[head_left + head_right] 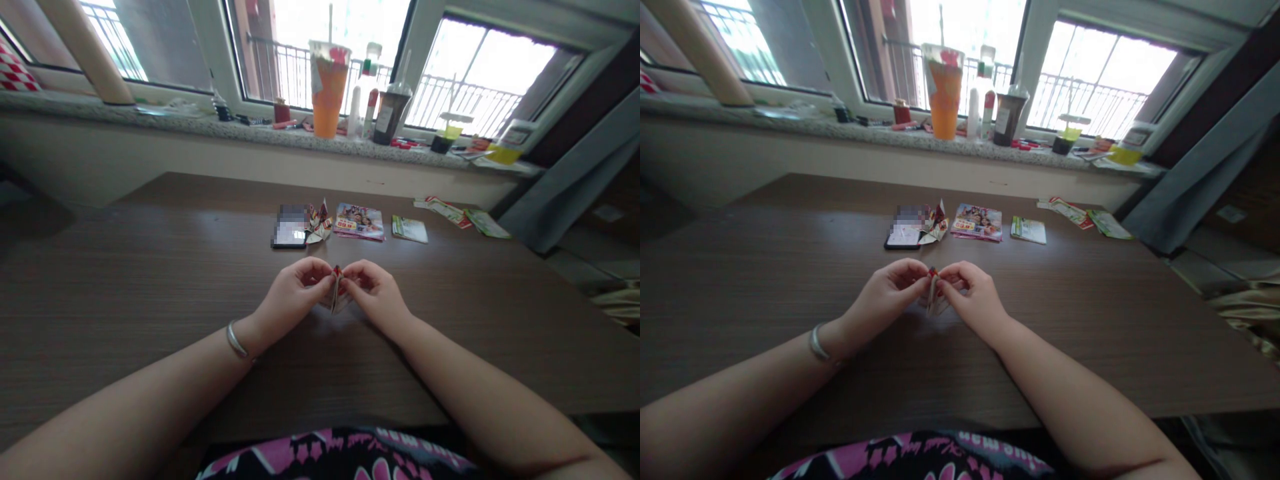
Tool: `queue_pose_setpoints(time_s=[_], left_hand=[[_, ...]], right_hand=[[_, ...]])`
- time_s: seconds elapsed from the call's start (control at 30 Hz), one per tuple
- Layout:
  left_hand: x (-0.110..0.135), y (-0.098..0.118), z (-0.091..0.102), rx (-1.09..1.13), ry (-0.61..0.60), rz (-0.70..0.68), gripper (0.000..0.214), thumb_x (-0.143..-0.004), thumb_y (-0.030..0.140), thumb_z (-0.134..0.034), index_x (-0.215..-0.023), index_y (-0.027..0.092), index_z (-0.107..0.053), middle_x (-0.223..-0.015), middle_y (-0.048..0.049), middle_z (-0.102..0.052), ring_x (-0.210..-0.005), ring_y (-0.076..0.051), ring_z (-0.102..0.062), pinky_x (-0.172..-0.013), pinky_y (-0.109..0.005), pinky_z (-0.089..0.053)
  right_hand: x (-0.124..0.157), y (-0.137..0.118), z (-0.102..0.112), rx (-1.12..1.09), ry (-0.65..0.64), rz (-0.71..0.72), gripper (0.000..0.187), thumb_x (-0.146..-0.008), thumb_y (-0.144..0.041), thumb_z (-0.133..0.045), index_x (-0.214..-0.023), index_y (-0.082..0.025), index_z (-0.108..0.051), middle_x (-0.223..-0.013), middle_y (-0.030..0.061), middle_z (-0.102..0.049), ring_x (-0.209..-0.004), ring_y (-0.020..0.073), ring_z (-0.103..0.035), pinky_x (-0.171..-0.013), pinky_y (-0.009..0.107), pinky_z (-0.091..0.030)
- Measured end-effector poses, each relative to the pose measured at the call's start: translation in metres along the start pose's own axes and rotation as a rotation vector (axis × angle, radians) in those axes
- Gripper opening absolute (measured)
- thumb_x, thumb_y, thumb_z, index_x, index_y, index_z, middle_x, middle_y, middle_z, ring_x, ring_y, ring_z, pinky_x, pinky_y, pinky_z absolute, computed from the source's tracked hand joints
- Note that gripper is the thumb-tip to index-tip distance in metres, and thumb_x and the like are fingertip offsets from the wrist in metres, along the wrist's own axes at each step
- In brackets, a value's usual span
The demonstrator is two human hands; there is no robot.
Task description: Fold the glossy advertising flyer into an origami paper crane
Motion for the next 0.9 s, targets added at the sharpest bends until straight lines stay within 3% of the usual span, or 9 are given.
queue_pose_setpoints(time_s=[0.2,0.6,0.9], left_hand=[[-0.001,-0.002,-0.001,0.058,0.006,0.026,0.018,-0.077,0.029,-0.066,-0.084,0.016,-0.056,-0.073,0.0021,-0.059,-0.065,-0.009,-0.056,-0.062,-0.021,-0.048],[0.004,0.014,-0.005,-0.185,-0.031,-0.068,0.004,-0.081,0.020,-0.056,-0.080,0.017,-0.058,-0.079,-0.0005,-0.060,-0.075,-0.012,-0.058,-0.069,-0.024,-0.049],[0.005,0.015,-0.004,-0.253,-0.017,-0.137,0.004,-0.081,0.020,-0.054,-0.081,0.017,-0.057,-0.081,-0.0005,-0.061,-0.077,-0.013,-0.058,-0.073,-0.025,-0.048]], right_hand=[[-0.001,-0.002,-0.001,-0.048,-0.014,-0.007,0.008,-0.082,-0.027,-0.063,-0.086,-0.020,-0.062,-0.075,0.0001,-0.063,-0.065,0.0116,-0.061,-0.061,0.024,-0.052],[0.001,-0.013,-0.002,0.166,-0.092,0.147,0.008,-0.076,-0.014,-0.058,-0.080,-0.021,-0.056,-0.078,-0.0017,-0.059,-0.071,0.0110,-0.057,-0.064,0.023,-0.050],[0.003,-0.010,-0.003,0.057,-0.048,0.078,0.003,-0.080,-0.020,-0.061,-0.080,-0.020,-0.058,-0.077,-0.0009,-0.060,-0.068,0.0108,-0.059,-0.063,0.024,-0.052]])
Point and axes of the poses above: each hand's wrist, its own x-axis away from the middle knuckle, its own z-axis out of the back of the hand, y = z × x, the point moved 3 cm from there along -x, towards the middle knuckle
